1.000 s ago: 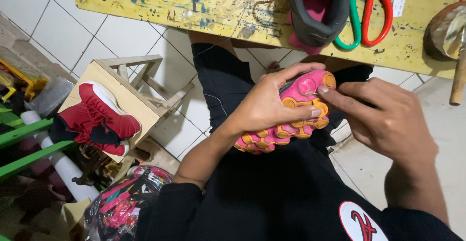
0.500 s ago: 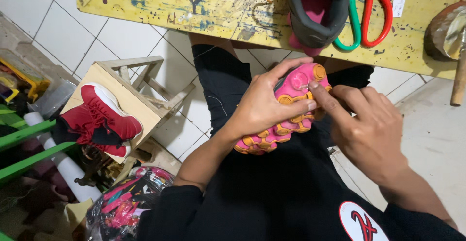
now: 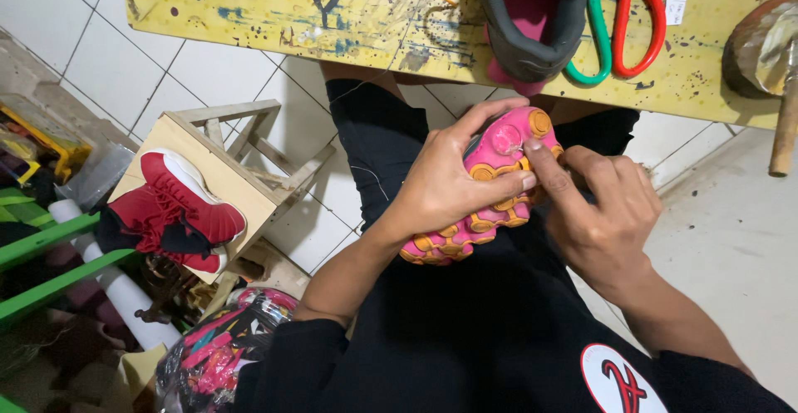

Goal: The person holds a pink and orange shoe sole and uses a small metal tool to scrape and clean the circular tread patterns. The person rotates the sole to access different areas while continuing to scrape the surface.

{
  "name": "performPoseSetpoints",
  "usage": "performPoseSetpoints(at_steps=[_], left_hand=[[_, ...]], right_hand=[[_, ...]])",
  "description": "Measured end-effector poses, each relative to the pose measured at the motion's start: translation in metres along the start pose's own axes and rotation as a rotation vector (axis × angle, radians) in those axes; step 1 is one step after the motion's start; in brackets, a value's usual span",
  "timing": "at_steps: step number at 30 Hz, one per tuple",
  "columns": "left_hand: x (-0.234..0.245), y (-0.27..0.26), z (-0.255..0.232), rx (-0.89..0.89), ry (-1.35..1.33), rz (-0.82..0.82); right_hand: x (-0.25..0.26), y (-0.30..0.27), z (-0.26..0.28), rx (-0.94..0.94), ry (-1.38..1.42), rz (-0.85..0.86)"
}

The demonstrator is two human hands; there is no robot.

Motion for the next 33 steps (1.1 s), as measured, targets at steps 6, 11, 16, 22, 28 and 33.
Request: performPoseSetpoints(at_steps=[6,11,16,22,28,33], left_hand=[[0.0,-0.001,0.002,-0.033,-0.007,-0.014],[0.0,-0.002,0.0,-0.014,-0.016,-0.026],[-0.002,-0.003,0.004,-0.006,-0.033,-0.028],[-0.003,-0.004,-0.009,-0.015,-0.165,0.073],[0.01,-0.011,-0.022,-0.082,-0.248,0.007],[0.008,-0.008,-0.026,-0.212,-0.176,0.026]], right_hand=[[-0.006,-0.002,0.0,0.004,0.007,-0.062],[-0.008,-0.003,0.004,-0.002,0.023,-0.087],[-0.011,-0.004,0.005,-0.001,0.051,-0.119],[0.0,0.004,0.0,-0.193,0.319,-0.146],[-0.015,0.009,-0.012,-0.736,1.085,0.28],[-0.011,0.023,0.006,-0.697,1.304,0.434]])
Point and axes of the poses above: each hand's wrist, its own y-axis towards the middle knuckle, its own x-axis out of the back of the hand, z = x × y, the point moved 3 cm from there along y, towards the middle knuckle, and after that the axes turned 13 degrees about -x, right-handed, at the moved point
